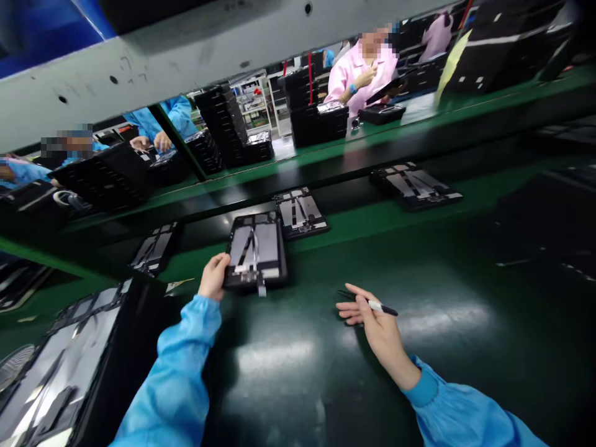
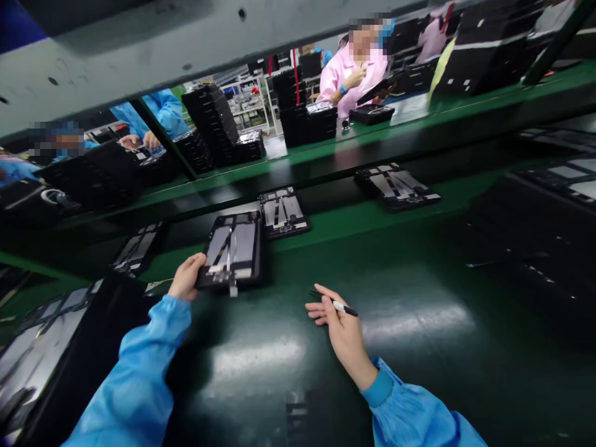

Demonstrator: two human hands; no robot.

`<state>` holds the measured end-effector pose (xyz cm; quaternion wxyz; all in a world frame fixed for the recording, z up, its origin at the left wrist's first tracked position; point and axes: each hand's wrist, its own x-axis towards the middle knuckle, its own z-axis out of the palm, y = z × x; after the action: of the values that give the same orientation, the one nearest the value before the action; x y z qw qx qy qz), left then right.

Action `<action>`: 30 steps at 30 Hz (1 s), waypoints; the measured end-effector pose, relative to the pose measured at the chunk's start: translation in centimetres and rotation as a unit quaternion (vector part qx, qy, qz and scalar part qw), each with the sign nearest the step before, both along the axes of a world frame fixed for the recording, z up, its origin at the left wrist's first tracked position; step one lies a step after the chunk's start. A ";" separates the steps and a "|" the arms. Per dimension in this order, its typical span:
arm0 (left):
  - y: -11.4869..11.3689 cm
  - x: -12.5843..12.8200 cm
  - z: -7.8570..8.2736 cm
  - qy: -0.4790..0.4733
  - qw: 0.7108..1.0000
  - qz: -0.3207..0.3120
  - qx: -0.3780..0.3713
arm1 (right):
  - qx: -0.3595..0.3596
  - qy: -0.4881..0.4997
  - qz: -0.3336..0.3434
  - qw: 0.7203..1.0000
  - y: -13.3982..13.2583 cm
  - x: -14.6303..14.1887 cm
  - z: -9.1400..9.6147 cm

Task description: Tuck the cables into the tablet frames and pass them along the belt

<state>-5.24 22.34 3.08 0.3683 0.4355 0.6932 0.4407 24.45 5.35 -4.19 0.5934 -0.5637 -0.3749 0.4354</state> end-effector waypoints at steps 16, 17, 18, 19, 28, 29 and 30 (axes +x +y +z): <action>-21.1 2.6 -3.9 0.101 0.916 -0.388 -0.002 | -0.035 -0.041 0.039 0.998 -2.0 2.0 -0.1; -21.7 2.8 -4.0 0.125 0.909 -0.396 0.015 | -0.033 -0.047 0.037 0.998 -1.9 2.0 -0.1; -22.1 2.9 -4.0 0.150 0.903 -0.401 0.031 | -0.032 -0.049 0.034 0.998 -1.8 1.9 -0.1; -22.3 3.1 -4.0 0.179 0.897 -0.401 0.048 | -0.033 -0.048 0.033 0.998 -1.7 1.9 -0.1; -20.9 4.7 -3.5 0.342 0.836 -0.350 0.246 | 0.033 -0.135 -0.009 0.990 -3.3 0.7 1.5; -20.9 5.0 -3.6 0.361 0.824 -0.347 0.267 | 0.043 -0.157 -0.002 0.987 -3.6 0.4 1.9; -20.9 5.3 -3.7 0.379 0.810 -0.345 0.284 | 0.050 -0.178 0.016 0.983 -3.9 0.1 2.3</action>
<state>0.04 1.47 -0.63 0.0641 0.8637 0.4262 0.2614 24.53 1.43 -1.90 0.5381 -0.5955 -0.5046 0.3182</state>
